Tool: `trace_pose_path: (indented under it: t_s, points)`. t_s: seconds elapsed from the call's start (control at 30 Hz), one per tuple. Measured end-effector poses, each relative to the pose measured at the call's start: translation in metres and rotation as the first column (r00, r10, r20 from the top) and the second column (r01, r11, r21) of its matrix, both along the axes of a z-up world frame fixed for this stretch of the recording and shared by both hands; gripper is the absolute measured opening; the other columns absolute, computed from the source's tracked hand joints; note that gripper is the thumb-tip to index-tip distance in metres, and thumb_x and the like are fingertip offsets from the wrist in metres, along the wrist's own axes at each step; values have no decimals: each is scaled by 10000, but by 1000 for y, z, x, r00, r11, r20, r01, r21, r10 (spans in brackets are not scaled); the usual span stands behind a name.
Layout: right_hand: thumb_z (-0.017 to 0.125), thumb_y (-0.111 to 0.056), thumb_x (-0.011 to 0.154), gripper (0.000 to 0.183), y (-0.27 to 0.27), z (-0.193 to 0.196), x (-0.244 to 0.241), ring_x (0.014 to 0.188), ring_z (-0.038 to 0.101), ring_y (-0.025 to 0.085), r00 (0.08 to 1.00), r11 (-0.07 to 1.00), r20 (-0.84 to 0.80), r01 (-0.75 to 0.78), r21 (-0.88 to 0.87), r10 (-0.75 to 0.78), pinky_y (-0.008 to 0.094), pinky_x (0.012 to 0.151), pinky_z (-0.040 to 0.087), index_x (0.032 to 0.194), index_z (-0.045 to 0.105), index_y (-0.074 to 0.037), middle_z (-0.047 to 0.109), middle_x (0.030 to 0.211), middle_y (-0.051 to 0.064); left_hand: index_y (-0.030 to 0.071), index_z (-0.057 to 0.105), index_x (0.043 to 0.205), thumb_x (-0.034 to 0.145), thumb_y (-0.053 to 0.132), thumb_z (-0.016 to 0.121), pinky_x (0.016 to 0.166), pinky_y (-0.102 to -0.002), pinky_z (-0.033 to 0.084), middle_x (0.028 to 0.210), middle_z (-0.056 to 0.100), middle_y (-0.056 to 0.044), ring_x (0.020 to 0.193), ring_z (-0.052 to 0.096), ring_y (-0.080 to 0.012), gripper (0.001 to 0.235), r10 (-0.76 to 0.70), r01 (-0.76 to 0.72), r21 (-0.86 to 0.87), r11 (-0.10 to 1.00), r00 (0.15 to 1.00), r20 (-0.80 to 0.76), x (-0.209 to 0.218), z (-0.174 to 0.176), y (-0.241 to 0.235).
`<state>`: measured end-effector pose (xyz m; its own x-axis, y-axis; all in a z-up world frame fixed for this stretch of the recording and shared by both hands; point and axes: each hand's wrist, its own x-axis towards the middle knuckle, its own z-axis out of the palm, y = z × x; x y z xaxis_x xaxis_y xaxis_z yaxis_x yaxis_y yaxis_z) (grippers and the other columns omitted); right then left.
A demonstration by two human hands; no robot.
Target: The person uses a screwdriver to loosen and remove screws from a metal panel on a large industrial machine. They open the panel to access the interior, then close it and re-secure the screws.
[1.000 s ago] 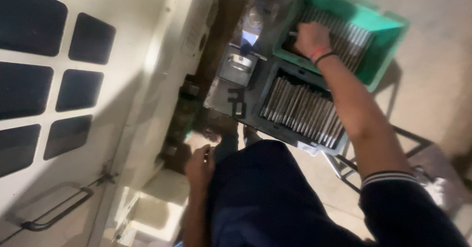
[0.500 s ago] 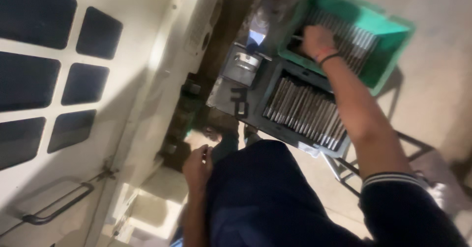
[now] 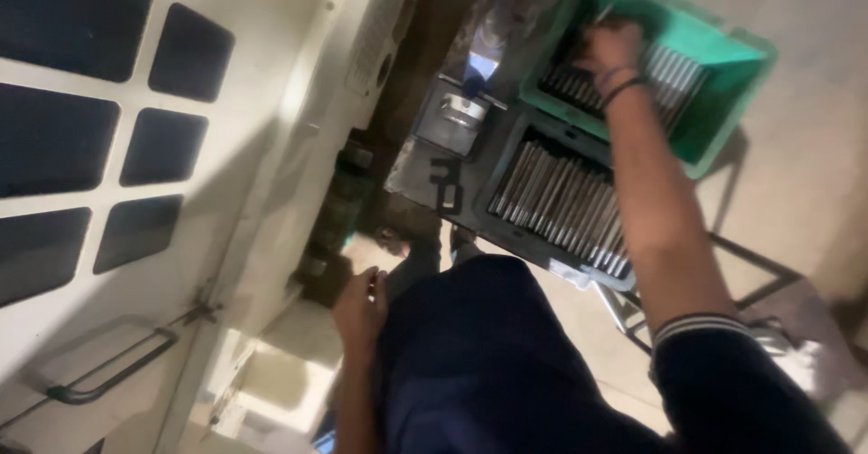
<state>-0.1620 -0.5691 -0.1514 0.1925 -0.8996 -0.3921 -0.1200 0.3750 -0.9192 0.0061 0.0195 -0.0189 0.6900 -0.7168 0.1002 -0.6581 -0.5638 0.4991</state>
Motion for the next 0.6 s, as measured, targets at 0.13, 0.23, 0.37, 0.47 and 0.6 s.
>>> trace_pose_path:
  t_s: [0.13,0.23,0.37,0.47,0.6]
  points:
    - [704,-60,883,222,0,-11,15,826,766,319,959,967,-281,-25,-255,-50,430,645,672,1082,698,39,740,1009,174,91,733,1010,940,211,744,615,-360,550,843,740,-89,675,711,-225,139,5,-5,-11,1000,1000,14,2,0,-1]
    - [732,-44,838,245,-3,-26,13,785,762,326,894,891,-431,-90,-445,-125,425,633,657,1071,691,24,735,992,193,100,738,1017,950,233,737,639,-366,556,854,738,-91,696,712,-230,149,31,-32,18,999,999,40,4,-5,2]
    - [702,12,802,295,-3,-39,9,693,759,318,923,937,-374,-44,-345,-94,412,565,644,1092,652,29,720,983,214,105,753,1022,939,234,733,632,-367,552,861,743,-87,693,715,-220,154,66,-65,65,996,998,-11,5,-12,9]
    - [709,50,766,343,-3,-38,12,725,751,296,881,885,-466,-152,-440,-80,389,573,651,1106,683,11,720,1012,219,106,753,1024,944,216,729,623,-357,554,872,748,-80,691,717,-211,138,66,-65,63,996,998,-11,6,-13,9]
    - [748,40,723,306,0,-33,12,825,753,315,830,787,-525,-194,-586,-187,419,700,618,1018,695,-18,756,940,187,103,742,1026,956,215,734,625,-344,561,890,750,-77,687,716,-201,133,26,-26,13,1000,1000,-11,6,-8,3]
